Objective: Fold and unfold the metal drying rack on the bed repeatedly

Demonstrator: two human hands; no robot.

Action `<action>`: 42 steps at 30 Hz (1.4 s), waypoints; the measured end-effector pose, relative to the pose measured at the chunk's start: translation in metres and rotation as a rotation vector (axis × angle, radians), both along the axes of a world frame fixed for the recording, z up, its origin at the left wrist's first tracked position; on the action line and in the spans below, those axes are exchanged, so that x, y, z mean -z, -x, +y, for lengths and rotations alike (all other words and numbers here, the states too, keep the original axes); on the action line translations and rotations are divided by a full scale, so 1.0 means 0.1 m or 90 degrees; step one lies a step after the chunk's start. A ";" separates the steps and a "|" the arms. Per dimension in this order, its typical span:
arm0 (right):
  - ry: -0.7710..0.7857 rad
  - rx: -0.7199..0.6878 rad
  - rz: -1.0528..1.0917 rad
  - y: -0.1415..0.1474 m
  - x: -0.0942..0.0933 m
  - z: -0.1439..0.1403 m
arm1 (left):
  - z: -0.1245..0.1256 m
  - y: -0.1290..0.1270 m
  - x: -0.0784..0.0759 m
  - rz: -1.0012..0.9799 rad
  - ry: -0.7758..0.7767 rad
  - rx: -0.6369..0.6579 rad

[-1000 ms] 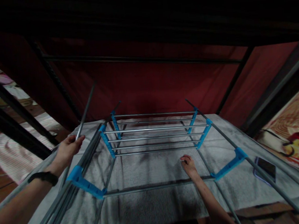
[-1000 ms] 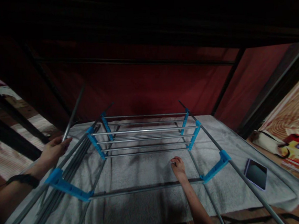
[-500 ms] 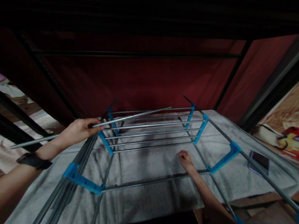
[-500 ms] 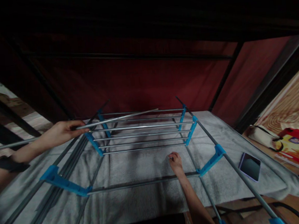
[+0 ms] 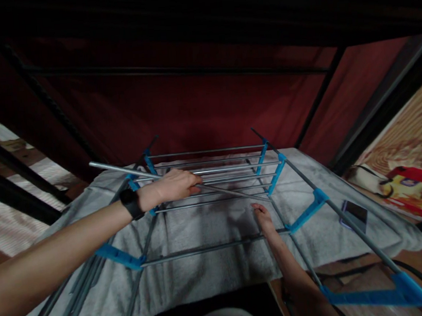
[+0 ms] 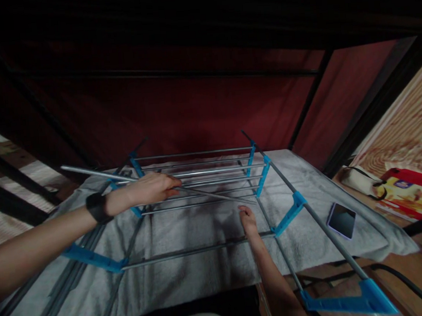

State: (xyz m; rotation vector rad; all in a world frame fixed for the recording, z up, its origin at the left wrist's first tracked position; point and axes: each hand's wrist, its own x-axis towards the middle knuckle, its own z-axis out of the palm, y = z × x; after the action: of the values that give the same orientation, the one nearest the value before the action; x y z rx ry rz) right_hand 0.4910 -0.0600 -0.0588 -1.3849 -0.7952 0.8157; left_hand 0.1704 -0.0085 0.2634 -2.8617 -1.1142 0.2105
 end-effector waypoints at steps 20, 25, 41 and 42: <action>-0.008 0.039 0.454 -0.30 -0.35 -0.45 | 0.20 -0.44 1.42 -0.086 0.241 0.002; -0.020 0.022 0.453 -0.34 -0.38 -0.49 | 0.14 -0.40 1.76 -0.137 0.314 -0.021; 0.082 -0.027 0.431 -0.52 -0.29 -0.86 | -0.86 -0.27 2.03 -0.235 0.209 -0.123; 0.093 -0.038 0.417 -0.53 -0.25 -0.89 | -0.92 -0.25 2.03 -0.231 0.198 -0.130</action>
State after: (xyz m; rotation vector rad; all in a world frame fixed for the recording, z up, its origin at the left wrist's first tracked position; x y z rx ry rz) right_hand 0.5441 -0.1487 -0.0336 -1.1147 -0.2693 1.3019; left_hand 0.1952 -0.1001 0.0604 -3.1383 -1.5679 -0.1502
